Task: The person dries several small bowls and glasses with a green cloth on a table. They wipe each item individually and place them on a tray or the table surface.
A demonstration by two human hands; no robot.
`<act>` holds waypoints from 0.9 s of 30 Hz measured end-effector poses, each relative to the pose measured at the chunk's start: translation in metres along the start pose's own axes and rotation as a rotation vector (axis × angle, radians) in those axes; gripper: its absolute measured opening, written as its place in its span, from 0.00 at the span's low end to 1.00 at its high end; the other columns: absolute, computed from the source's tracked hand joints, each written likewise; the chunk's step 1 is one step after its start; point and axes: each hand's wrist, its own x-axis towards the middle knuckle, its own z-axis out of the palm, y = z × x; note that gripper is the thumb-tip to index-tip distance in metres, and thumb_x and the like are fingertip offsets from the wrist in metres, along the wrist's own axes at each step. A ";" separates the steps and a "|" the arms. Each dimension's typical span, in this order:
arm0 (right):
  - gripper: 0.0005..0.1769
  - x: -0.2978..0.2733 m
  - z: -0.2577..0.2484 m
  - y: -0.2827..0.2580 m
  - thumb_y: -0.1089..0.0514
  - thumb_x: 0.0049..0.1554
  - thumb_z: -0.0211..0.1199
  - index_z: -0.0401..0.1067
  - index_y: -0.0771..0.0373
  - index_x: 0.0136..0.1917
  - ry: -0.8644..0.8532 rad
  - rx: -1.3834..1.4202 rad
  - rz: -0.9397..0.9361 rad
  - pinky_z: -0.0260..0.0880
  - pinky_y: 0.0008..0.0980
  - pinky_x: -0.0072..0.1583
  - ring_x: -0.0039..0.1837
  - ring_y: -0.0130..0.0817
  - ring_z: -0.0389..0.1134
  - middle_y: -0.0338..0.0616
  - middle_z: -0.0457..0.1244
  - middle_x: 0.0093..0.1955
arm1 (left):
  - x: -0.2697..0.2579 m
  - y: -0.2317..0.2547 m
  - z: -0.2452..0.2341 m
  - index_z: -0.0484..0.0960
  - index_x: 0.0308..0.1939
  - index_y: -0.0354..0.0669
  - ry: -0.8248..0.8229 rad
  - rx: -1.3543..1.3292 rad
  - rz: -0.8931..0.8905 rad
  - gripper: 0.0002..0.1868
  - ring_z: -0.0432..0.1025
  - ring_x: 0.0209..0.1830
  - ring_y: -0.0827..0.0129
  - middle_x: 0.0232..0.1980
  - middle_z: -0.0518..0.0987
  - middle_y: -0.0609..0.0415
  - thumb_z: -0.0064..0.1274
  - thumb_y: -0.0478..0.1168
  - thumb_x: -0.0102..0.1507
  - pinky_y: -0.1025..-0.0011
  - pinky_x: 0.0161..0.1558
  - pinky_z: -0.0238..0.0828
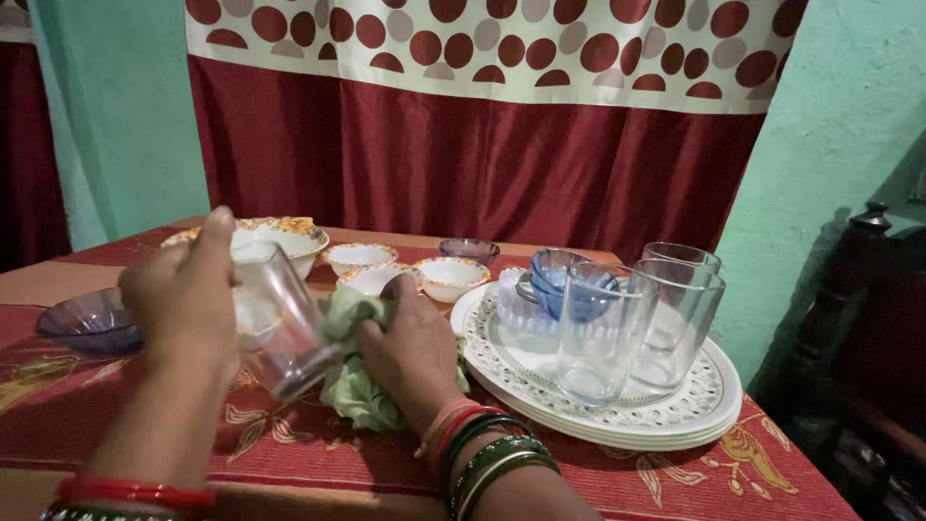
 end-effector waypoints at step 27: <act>0.18 0.007 0.007 0.007 0.57 0.50 0.58 0.77 0.63 0.53 0.385 0.387 -0.236 0.74 0.36 0.53 0.48 0.36 0.74 0.46 0.71 0.45 | -0.026 -0.040 0.023 0.75 0.27 0.53 -0.272 -0.189 -0.479 0.20 0.70 0.27 0.69 0.27 0.75 0.58 0.58 0.58 0.65 0.66 0.33 0.70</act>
